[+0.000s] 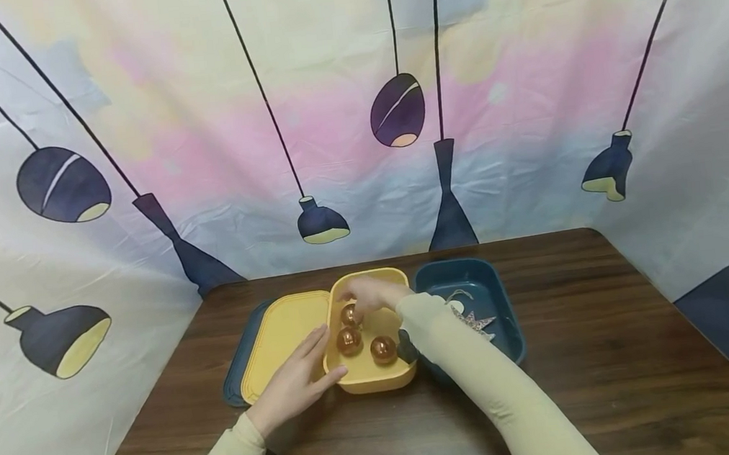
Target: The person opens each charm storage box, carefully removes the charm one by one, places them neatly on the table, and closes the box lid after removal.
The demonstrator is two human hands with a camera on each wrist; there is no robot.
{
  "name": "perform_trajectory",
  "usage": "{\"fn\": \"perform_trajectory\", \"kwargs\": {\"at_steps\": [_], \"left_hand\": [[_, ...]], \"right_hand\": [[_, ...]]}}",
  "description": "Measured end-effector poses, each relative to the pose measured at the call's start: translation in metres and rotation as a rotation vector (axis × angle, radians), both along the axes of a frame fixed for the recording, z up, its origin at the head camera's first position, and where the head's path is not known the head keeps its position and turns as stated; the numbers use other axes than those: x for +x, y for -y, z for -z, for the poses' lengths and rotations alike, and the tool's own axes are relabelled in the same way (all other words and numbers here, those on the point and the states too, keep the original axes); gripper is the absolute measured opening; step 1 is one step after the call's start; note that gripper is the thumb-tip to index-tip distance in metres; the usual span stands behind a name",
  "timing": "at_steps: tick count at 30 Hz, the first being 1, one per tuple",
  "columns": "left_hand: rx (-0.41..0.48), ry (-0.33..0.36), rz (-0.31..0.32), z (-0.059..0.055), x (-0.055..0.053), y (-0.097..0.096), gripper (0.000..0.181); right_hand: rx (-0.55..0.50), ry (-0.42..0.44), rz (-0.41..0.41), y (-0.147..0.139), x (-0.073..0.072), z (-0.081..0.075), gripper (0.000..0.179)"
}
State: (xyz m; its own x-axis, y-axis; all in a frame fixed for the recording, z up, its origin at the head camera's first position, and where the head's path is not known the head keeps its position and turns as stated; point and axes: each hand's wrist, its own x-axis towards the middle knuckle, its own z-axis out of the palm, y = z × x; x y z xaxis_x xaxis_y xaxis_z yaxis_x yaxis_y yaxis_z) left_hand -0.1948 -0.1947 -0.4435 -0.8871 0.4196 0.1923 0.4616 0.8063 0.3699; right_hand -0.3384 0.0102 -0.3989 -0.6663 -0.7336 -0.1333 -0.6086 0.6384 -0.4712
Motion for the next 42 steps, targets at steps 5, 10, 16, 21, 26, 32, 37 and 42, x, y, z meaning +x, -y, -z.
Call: {"fn": "perform_trajectory", "kwargs": {"at_steps": [5,10,16,21,26,32,37,42], "left_hand": [[0.019,0.027,0.0,0.001,0.001,-0.001,0.087],[0.026,0.03,0.009,0.003,0.0,-0.002,0.087],[0.028,0.041,0.005,0.004,-0.001,-0.003,0.087],[0.031,0.034,0.002,0.004,-0.003,-0.004,0.087],[0.032,0.05,-0.012,0.003,-0.001,-0.002,0.089],[0.03,0.031,-0.01,0.004,-0.001,0.0,0.088],[0.023,0.032,-0.009,0.003,-0.002,0.001,0.088],[0.031,0.041,-0.012,0.003,-0.003,0.001,0.088]], "right_hand": [[0.057,0.001,-0.015,0.002,0.003,0.008,0.048],[0.088,-0.012,0.005,0.005,0.004,0.013,0.047],[0.092,-0.021,-0.001,0.003,0.005,0.01,0.047],[0.054,-0.017,-0.004,-0.003,0.004,0.001,0.046],[0.031,-0.028,-0.005,-0.008,0.002,-0.015,0.05],[-0.02,-0.094,-0.034,-0.019,0.002,-0.04,0.053],[-0.064,-0.152,-0.069,-0.029,0.007,-0.064,0.053],[-0.12,-0.155,-0.08,-0.039,0.016,-0.088,0.052]]}}
